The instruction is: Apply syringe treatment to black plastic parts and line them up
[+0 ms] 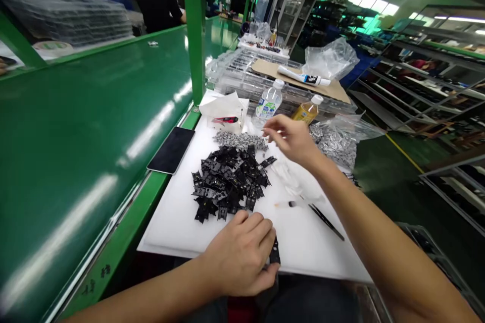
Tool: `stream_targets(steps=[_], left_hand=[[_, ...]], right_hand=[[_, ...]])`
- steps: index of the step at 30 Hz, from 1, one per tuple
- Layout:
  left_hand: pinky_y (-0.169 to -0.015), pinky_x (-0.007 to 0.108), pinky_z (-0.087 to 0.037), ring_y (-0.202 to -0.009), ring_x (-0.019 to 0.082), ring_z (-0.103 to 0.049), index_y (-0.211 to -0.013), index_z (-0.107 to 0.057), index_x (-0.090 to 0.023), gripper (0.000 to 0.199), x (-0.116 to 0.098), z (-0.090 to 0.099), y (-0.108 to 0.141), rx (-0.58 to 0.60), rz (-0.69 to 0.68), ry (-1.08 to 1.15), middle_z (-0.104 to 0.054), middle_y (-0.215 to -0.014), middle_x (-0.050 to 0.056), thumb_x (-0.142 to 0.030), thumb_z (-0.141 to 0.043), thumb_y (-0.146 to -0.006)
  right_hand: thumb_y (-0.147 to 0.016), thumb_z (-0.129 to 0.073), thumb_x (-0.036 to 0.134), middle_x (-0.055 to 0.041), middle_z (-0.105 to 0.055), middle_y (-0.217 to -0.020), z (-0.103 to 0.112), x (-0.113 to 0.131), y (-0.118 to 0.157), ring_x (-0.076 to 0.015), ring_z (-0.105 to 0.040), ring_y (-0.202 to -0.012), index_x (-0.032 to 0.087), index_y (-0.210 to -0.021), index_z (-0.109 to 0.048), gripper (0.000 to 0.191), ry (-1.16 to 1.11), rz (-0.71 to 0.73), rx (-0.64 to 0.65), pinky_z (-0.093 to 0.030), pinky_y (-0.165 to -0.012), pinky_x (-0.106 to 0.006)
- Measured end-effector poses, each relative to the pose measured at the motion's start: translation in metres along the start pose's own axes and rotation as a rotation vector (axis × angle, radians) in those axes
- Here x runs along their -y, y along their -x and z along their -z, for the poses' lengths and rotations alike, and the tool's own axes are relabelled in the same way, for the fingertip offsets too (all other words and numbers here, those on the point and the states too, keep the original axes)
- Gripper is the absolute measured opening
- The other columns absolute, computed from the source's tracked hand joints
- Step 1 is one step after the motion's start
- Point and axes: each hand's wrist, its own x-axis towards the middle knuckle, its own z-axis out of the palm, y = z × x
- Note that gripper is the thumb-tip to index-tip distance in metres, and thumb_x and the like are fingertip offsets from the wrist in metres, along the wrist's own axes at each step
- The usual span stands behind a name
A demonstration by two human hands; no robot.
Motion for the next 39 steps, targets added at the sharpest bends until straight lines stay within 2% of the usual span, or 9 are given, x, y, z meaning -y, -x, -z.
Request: stream_targets(steps=[3, 6, 8, 11, 13, 16, 21, 28, 39], left_hand=[[-0.078, 0.044, -0.035, -0.098, 0.026, -0.054, -0.099, -0.068, -0.013, 0.032, 0.0, 0.001, -0.002, 0.006, 0.012, 0.019, -0.059, -0.099, 0.008, -0.043, -0.054, -0.103], [-0.08, 0.045, -0.036, -0.099, 0.026, -0.054, -0.1, -0.068, -0.013, 0.033, 0.001, 0.0, -0.004, 0.002, 0.014, 0.044, -0.06, -0.099, 0.008, -0.042, -0.053, -0.103], [-0.082, 0.045, -0.037, -0.099, 0.027, -0.054, -0.102, -0.069, -0.013, 0.033, 0.0, 0.001, -0.006, 0.009, 0.018, 0.052, -0.061, -0.1, 0.008, -0.042, -0.054, -0.103], [-0.084, 0.046, -0.038, -0.103, 0.028, -0.056, -0.109, -0.069, -0.012, 0.033, -0.001, 0.003, -0.008, 0.027, 0.031, 0.054, -0.064, -0.104, 0.009, -0.04, -0.054, -0.104], [-0.086, 0.046, -0.039, -0.108, 0.029, -0.057, -0.115, -0.069, -0.011, 0.033, -0.001, 0.005, -0.01, 0.047, 0.045, 0.057, -0.066, -0.11, 0.01, -0.039, -0.054, -0.104], [-0.087, 0.047, -0.04, -0.111, 0.031, -0.059, -0.118, -0.069, -0.012, 0.033, -0.001, 0.006, -0.011, 0.059, 0.054, 0.059, -0.069, -0.115, 0.012, -0.039, -0.055, -0.105], [-0.088, 0.047, -0.04, -0.111, 0.031, -0.06, -0.119, -0.068, -0.013, 0.033, -0.001, 0.005, -0.011, 0.062, 0.052, 0.054, -0.07, -0.116, 0.013, -0.04, -0.055, -0.105], [-0.087, 0.047, -0.039, -0.11, 0.031, -0.059, -0.119, -0.069, -0.012, 0.036, 0.0, 0.005, -0.012, 0.069, 0.046, 0.055, -0.07, -0.117, 0.012, -0.041, -0.051, -0.107], [-0.085, 0.047, -0.038, -0.107, 0.03, -0.058, -0.117, -0.069, -0.012, 0.034, 0.001, 0.006, -0.012, 0.058, 0.033, 0.058, -0.07, -0.115, 0.012, -0.039, -0.052, -0.106]], right_hand=[[-0.095, -0.08, 0.037, -0.01, -0.077, -0.084, 0.051, 0.005, 0.075, -0.0208, -0.071, -0.069, 0.023, -0.102, -0.079, 0.015, -0.011, -0.156, -0.281, -0.058, -0.068, -0.04], [-0.088, -0.087, 0.03, -0.0091, -0.073, -0.075, 0.079, 0.03, 0.158, -0.0226, -0.067, -0.06, 0.026, -0.097, -0.081, 0.012, 0.041, -0.248, -0.525, -0.055, -0.06, -0.044], [-0.09, -0.083, 0.031, -0.0086, -0.075, -0.079, 0.076, 0.052, 0.203, -0.0256, -0.07, -0.063, 0.031, -0.1, -0.08, 0.01, 0.072, -0.413, -0.391, -0.058, -0.061, -0.046], [-0.098, -0.071, 0.029, -0.0062, -0.077, -0.09, 0.049, 0.079, 0.241, -0.0241, -0.073, -0.071, 0.032, -0.107, -0.075, 0.011, 0.115, -0.401, 0.068, -0.061, -0.059, -0.039], [-0.101, -0.064, 0.023, -0.0059, -0.075, -0.096, 0.029, 0.087, 0.249, -0.0221, -0.073, -0.078, 0.03, -0.109, -0.072, 0.013, 0.125, -0.33, 0.176, -0.063, -0.065, -0.037], [-0.103, -0.063, 0.021, -0.0069, -0.07, -0.1, 0.012, 0.085, 0.249, -0.02, -0.07, -0.082, 0.027, -0.115, -0.071, 0.015, 0.135, -0.332, 0.115, -0.061, -0.067, -0.034], [-0.1, -0.069, 0.023, -0.0041, -0.065, -0.087, 0.015, 0.081, 0.251, -0.0204, -0.065, -0.077, 0.027, -0.101, -0.071, 0.004, 0.084, -0.411, 0.047, -0.055, -0.059, -0.033], [-0.096, -0.075, 0.019, -0.0037, -0.07, -0.086, 0.005, 0.099, 0.234, -0.0199, -0.068, -0.075, 0.026, -0.094, -0.075, 0.007, -0.037, -0.371, -0.052, -0.055, -0.065, -0.036], [-0.098, -0.071, 0.016, -0.0044, -0.073, -0.088, -0.012, 0.104, 0.22, -0.0167, -0.069, -0.073, 0.025, -0.098, -0.077, 0.011, -0.055, -0.328, 0.028, -0.052, -0.054, -0.03]])
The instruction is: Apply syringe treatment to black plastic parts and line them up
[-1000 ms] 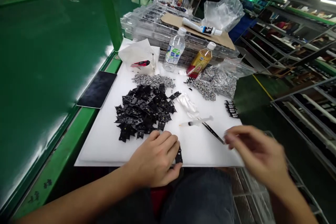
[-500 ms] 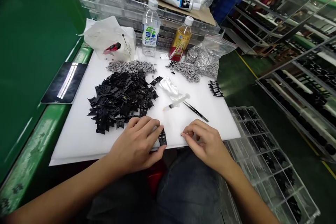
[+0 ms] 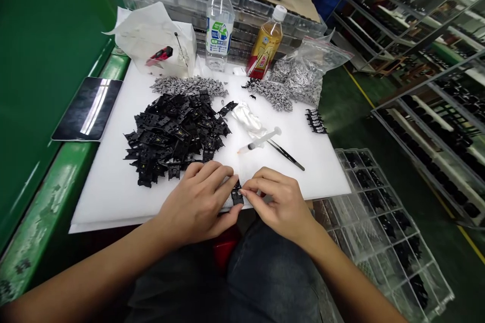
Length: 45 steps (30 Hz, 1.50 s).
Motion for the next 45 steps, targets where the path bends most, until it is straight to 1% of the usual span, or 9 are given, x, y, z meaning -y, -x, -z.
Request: stream_targets(steps=[12, 26, 29, 32, 34, 36, 38, 41, 45], left_hand=[[-0.085, 0.046, -0.037, -0.107, 0.03, -0.058, -0.119, -0.068, -0.012, 0.035, 0.0, -0.003, 0.0, -0.013, -0.017, -0.041, -0.069, -0.115, 0.011, -0.041, -0.051, -0.106], [-0.084, 0.047, -0.038, -0.107, 0.03, -0.058, -0.12, -0.068, -0.012, 0.037, 0.0, -0.002, 0.0, 0.0, -0.015, -0.035, -0.069, -0.115, 0.011, -0.042, -0.051, -0.107], [-0.085, 0.047, -0.038, -0.108, 0.03, -0.058, -0.12, -0.068, -0.012, 0.037, 0.001, -0.003, 0.001, -0.003, -0.01, -0.032, -0.069, -0.115, 0.011, -0.042, -0.05, -0.107], [-0.086, 0.047, -0.038, -0.108, 0.03, -0.058, -0.119, -0.069, -0.012, 0.037, 0.001, -0.004, 0.001, -0.008, -0.005, -0.021, -0.069, -0.115, 0.011, -0.042, -0.051, -0.106], [-0.085, 0.047, -0.039, -0.107, 0.029, -0.057, -0.118, -0.069, -0.012, 0.036, 0.001, -0.005, 0.002, -0.011, 0.002, -0.013, -0.069, -0.115, 0.011, -0.041, -0.053, -0.105], [-0.085, 0.047, -0.04, -0.107, 0.029, -0.057, -0.119, -0.068, -0.012, 0.035, 0.001, -0.005, 0.002, -0.006, 0.012, -0.009, -0.069, -0.115, 0.011, -0.041, -0.055, -0.104], [-0.085, 0.047, -0.04, -0.107, 0.029, -0.057, -0.12, -0.068, -0.013, 0.035, 0.0, -0.005, 0.003, 0.001, 0.021, -0.009, -0.068, -0.115, 0.011, -0.042, -0.056, -0.104], [-0.083, 0.047, -0.04, -0.106, 0.029, -0.057, -0.12, -0.067, -0.014, 0.034, 0.0, -0.003, 0.003, 0.008, 0.029, -0.006, -0.068, -0.115, 0.01, -0.042, -0.056, -0.104], [-0.084, 0.047, -0.041, -0.106, 0.029, -0.057, -0.119, -0.067, -0.015, 0.032, 0.0, -0.002, 0.004, 0.013, 0.036, 0.013, -0.068, -0.116, 0.01, -0.041, -0.058, -0.103]], right_hand=[[-0.102, -0.064, 0.01, -0.0015, -0.066, -0.088, 0.002, 0.004, -0.005, -0.0135, -0.065, -0.079, 0.021, -0.094, -0.066, 0.013, 0.078, 0.012, 0.107, -0.052, -0.069, -0.028], [-0.102, -0.065, 0.014, -0.0009, -0.065, -0.089, 0.006, 0.004, -0.007, -0.0134, -0.063, -0.079, 0.02, -0.094, -0.064, 0.011, 0.101, 0.034, 0.165, -0.05, -0.072, -0.028], [-0.099, -0.072, 0.017, -0.0008, -0.068, -0.088, 0.019, -0.007, -0.003, -0.0138, -0.065, -0.078, 0.022, -0.094, -0.069, 0.008, 0.025, 0.013, 0.08, -0.052, -0.07, -0.028], [-0.095, -0.078, 0.022, 0.0014, -0.065, -0.076, 0.041, -0.03, -0.007, -0.0129, -0.058, -0.065, 0.023, -0.087, -0.071, 0.011, -0.059, -0.079, -0.243, -0.044, -0.057, -0.028], [-0.094, -0.079, 0.027, 0.0029, -0.06, -0.07, 0.053, -0.045, -0.022, -0.0119, -0.05, -0.057, 0.023, -0.084, -0.072, 0.014, -0.113, -0.121, -0.462, -0.038, -0.052, -0.029], [-0.093, -0.08, 0.031, 0.0019, -0.061, -0.073, 0.06, -0.056, -0.049, -0.013, -0.053, -0.06, 0.023, -0.089, -0.074, 0.011, -0.131, -0.11, -0.504, -0.038, -0.053, -0.029], [-0.094, -0.077, 0.033, -0.0017, -0.068, -0.086, 0.062, -0.061, -0.084, -0.0162, -0.061, -0.071, 0.024, -0.099, -0.076, 0.011, -0.043, -0.047, -0.37, -0.043, -0.058, -0.029], [-0.096, -0.066, 0.026, -0.0062, -0.072, -0.097, 0.059, -0.066, -0.137, -0.0191, -0.065, -0.079, 0.021, -0.106, -0.078, 0.015, 0.29, 0.025, -0.161, -0.051, -0.073, -0.033], [-0.089, -0.062, 0.013, -0.0098, -0.074, -0.093, 0.055, -0.085, -0.184, -0.0227, -0.064, -0.083, 0.018, -0.092, -0.078, 0.017, 0.493, -0.039, -0.13, -0.049, -0.084, -0.037]])
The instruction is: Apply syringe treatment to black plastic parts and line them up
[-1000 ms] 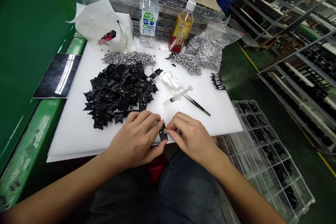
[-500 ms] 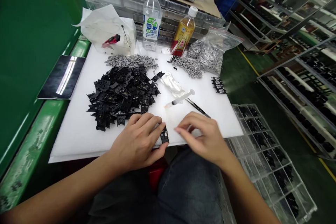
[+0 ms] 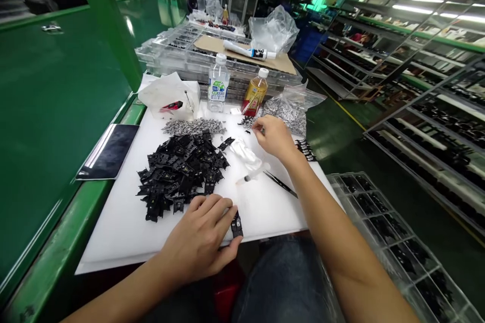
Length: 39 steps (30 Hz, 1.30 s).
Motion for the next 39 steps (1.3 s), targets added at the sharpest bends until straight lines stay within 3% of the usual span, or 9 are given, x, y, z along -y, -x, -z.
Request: stream_targets(steps=[3, 7, 17, 24, 29, 32, 34, 37, 39], left_hand=[[-0.085, 0.047, -0.042, -0.107, 0.029, -0.058, -0.119, -0.067, -0.016, 0.031, 0.001, -0.002, 0.0, 0.0, 0.009, 0.014, -0.069, -0.116, 0.01, -0.042, -0.058, -0.103], [-0.084, 0.047, -0.043, -0.106, 0.029, -0.059, -0.117, -0.067, -0.016, 0.031, 0.002, -0.004, 0.0, -0.007, 0.006, 0.011, -0.068, -0.115, 0.009, -0.042, -0.059, -0.102], [-0.085, 0.047, -0.044, -0.109, 0.03, -0.059, -0.118, -0.067, -0.015, 0.031, 0.001, -0.005, 0.001, -0.042, -0.004, 0.008, -0.069, -0.117, 0.01, -0.04, -0.06, -0.102], [-0.084, 0.046, -0.043, -0.105, 0.029, -0.058, -0.116, -0.068, -0.014, 0.032, 0.002, -0.005, 0.001, -0.035, -0.012, 0.01, -0.068, -0.112, 0.009, -0.041, -0.058, -0.102], [-0.084, 0.046, -0.043, -0.105, 0.029, -0.058, -0.116, -0.068, -0.014, 0.032, 0.002, -0.004, 0.001, -0.035, -0.006, 0.003, -0.067, -0.111, 0.009, -0.04, -0.06, -0.101], [-0.084, 0.046, -0.043, -0.105, 0.029, -0.058, -0.116, -0.068, -0.014, 0.032, 0.002, -0.003, 0.001, -0.04, -0.009, -0.006, -0.068, -0.111, 0.009, -0.042, -0.06, -0.101], [-0.083, 0.046, -0.042, -0.104, 0.028, -0.058, -0.114, -0.068, -0.013, 0.033, 0.002, -0.002, 0.001, -0.04, -0.019, -0.016, -0.068, -0.11, 0.009, -0.042, -0.06, -0.102], [-0.084, 0.046, -0.041, -0.104, 0.028, -0.057, -0.115, -0.069, -0.012, 0.033, 0.001, -0.001, 0.0, -0.032, -0.035, -0.031, -0.067, -0.109, 0.01, -0.042, -0.058, -0.103], [-0.086, 0.046, -0.04, -0.106, 0.029, -0.057, -0.117, -0.069, -0.012, 0.034, 0.001, 0.0, 0.0, -0.025, -0.04, -0.027, -0.067, -0.11, 0.01, -0.041, -0.056, -0.104]], right_hand=[[-0.085, -0.061, 0.01, -0.0108, -0.074, -0.09, -0.009, -0.015, -0.013, -0.025, -0.065, -0.086, 0.018, -0.086, -0.077, 0.017, 0.076, -0.056, 0.036, -0.047, -0.081, -0.036], [-0.086, -0.064, 0.013, -0.012, -0.075, -0.097, -0.015, -0.026, -0.018, -0.0254, -0.064, -0.091, 0.017, -0.093, -0.078, 0.017, 0.128, -0.088, 0.067, -0.046, -0.081, -0.035], [-0.09, -0.064, 0.015, -0.013, -0.074, -0.112, -0.027, -0.013, -0.048, -0.0231, -0.063, -0.096, 0.017, -0.098, -0.078, 0.017, 0.124, -0.072, 0.123, -0.045, -0.08, -0.032], [-0.093, -0.074, 0.026, -0.0054, -0.073, -0.1, -0.03, -0.021, -0.045, -0.0204, -0.063, -0.093, 0.017, -0.092, -0.074, 0.009, 0.132, -0.108, 0.154, -0.05, -0.089, -0.037], [-0.089, -0.079, 0.023, -0.006, -0.072, -0.097, -0.037, -0.017, -0.047, -0.0201, -0.063, -0.09, 0.016, -0.089, -0.075, 0.008, 0.102, -0.109, 0.099, -0.05, -0.084, -0.035], [-0.087, -0.077, 0.018, -0.0084, -0.074, -0.094, -0.02, -0.01, -0.043, -0.0199, -0.063, -0.085, 0.017, -0.082, -0.077, 0.005, 0.054, -0.09, 0.028, -0.048, -0.08, -0.034], [-0.09, -0.074, 0.019, -0.0089, -0.074, -0.095, 0.007, -0.005, -0.024, -0.0198, -0.063, -0.081, 0.018, -0.085, -0.078, 0.007, 0.024, -0.087, -0.057, -0.048, -0.08, -0.035], [-0.093, -0.074, 0.026, -0.0085, -0.072, -0.092, 0.059, 0.007, 0.035, -0.0204, -0.062, -0.078, 0.02, -0.09, -0.078, 0.008, -0.027, -0.073, -0.203, -0.048, -0.077, -0.037], [-0.091, -0.08, 0.031, -0.0074, -0.073, -0.091, 0.083, 0.021, 0.086, -0.0207, -0.064, -0.077, 0.024, -0.089, -0.078, 0.008, -0.099, -0.022, -0.172, -0.047, -0.069, -0.037]])
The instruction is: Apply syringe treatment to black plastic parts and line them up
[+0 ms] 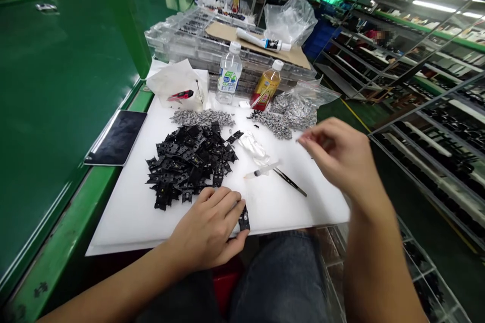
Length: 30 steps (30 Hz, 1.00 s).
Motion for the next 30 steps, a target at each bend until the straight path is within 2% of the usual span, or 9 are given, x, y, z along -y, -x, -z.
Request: stream_targets(steps=[2, 4, 6, 8, 10, 13, 18, 23, 30], left_hand=[[-0.087, 0.046, -0.04, -0.108, 0.029, -0.057, -0.119, -0.068, -0.012, 0.034, 0.0, 0.0, -0.001, 0.003, 0.003, 0.02, -0.068, -0.114, 0.011, -0.04, -0.056, -0.104], [-0.088, 0.047, -0.04, -0.11, 0.029, -0.057, -0.121, -0.068, -0.012, 0.034, 0.001, -0.001, -0.001, -0.003, 0.009, 0.043, -0.068, -0.117, 0.011, -0.04, -0.058, -0.104], [-0.089, 0.047, -0.039, -0.112, 0.029, -0.058, -0.123, -0.068, -0.013, 0.034, 0.001, -0.001, -0.001, -0.011, 0.015, 0.057, -0.069, -0.119, 0.011, -0.039, -0.059, -0.103], [-0.089, 0.047, -0.039, -0.112, 0.029, -0.058, -0.124, -0.067, -0.014, 0.034, 0.001, 0.0, -0.002, -0.012, 0.019, 0.065, -0.07, -0.12, 0.01, -0.039, -0.059, -0.103], [-0.09, 0.047, -0.039, -0.112, 0.029, -0.059, -0.125, -0.067, -0.014, 0.034, 0.0, 0.001, -0.002, -0.005, 0.025, 0.072, -0.07, -0.121, 0.01, -0.039, -0.059, -0.103], [-0.09, 0.047, -0.039, -0.112, 0.029, -0.059, -0.124, -0.067, -0.014, 0.033, 0.0, 0.002, -0.002, 0.007, 0.032, 0.076, -0.071, -0.12, 0.01, -0.039, -0.059, -0.104], [-0.089, 0.047, -0.039, -0.112, 0.029, -0.059, -0.124, -0.067, -0.015, 0.033, 0.001, 0.002, -0.001, 0.01, 0.023, 0.067, -0.07, -0.122, 0.01, -0.041, -0.058, -0.104], [-0.089, 0.046, -0.038, -0.112, 0.029, -0.058, -0.124, -0.066, -0.016, 0.033, 0.001, 0.001, -0.001, 0.013, 0.027, 0.068, -0.07, -0.122, 0.008, -0.041, -0.059, -0.103], [-0.089, 0.046, -0.038, -0.112, 0.029, -0.058, -0.125, -0.064, -0.016, 0.034, 0.001, 0.003, -0.002, 0.032, 0.026, 0.07, -0.07, -0.123, 0.008, -0.04, -0.061, -0.101]], right_hand=[[-0.093, -0.08, 0.029, -0.0069, -0.074, -0.095, 0.011, 0.017, 0.047, -0.0219, -0.069, -0.084, 0.029, -0.096, -0.079, 0.003, -0.175, 0.057, 0.22, -0.054, -0.069, -0.036], [-0.099, -0.073, 0.026, -0.0048, -0.073, -0.094, 0.0, 0.03, 0.087, -0.0188, -0.069, -0.079, 0.029, -0.1, -0.078, 0.006, -0.236, -0.008, 0.425, -0.053, -0.06, -0.032], [-0.103, -0.067, 0.025, -0.0046, -0.072, -0.095, -0.021, 0.035, 0.114, -0.0176, -0.068, -0.078, 0.027, -0.102, -0.077, 0.01, -0.246, -0.04, 0.451, -0.053, -0.06, -0.031], [-0.103, -0.067, 0.026, -0.005, -0.071, -0.096, -0.04, 0.034, 0.128, -0.0177, -0.068, -0.079, 0.025, -0.104, -0.076, 0.009, -0.242, -0.077, 0.372, -0.054, -0.063, -0.033], [-0.102, -0.07, 0.029, -0.0054, -0.071, -0.097, -0.048, 0.029, 0.131, -0.018, -0.067, -0.079, 0.024, -0.103, -0.076, 0.008, -0.249, -0.119, 0.322, -0.054, -0.063, -0.034], [-0.101, -0.07, 0.029, -0.0058, -0.071, -0.097, -0.043, 0.029, 0.126, -0.0184, -0.067, -0.078, 0.024, -0.097, -0.077, 0.009, -0.27, -0.127, 0.353, -0.055, -0.062, -0.033], [-0.099, -0.071, 0.025, -0.0059, -0.069, -0.092, -0.039, 0.058, 0.114, -0.0185, -0.068, -0.078, 0.024, -0.095, -0.078, 0.007, -0.357, -0.094, 0.294, -0.05, -0.049, -0.028], [-0.099, -0.064, 0.011, -0.0044, -0.068, -0.092, -0.051, 0.078, 0.11, -0.017, -0.068, -0.079, 0.022, -0.097, -0.075, 0.016, -0.328, 0.03, 0.352, -0.058, -0.069, -0.032], [-0.099, -0.063, 0.009, -0.0041, -0.068, -0.094, -0.054, 0.076, 0.11, -0.0167, -0.068, -0.08, 0.021, -0.098, -0.074, 0.016, -0.238, 0.075, 0.393, -0.057, -0.072, -0.033]])
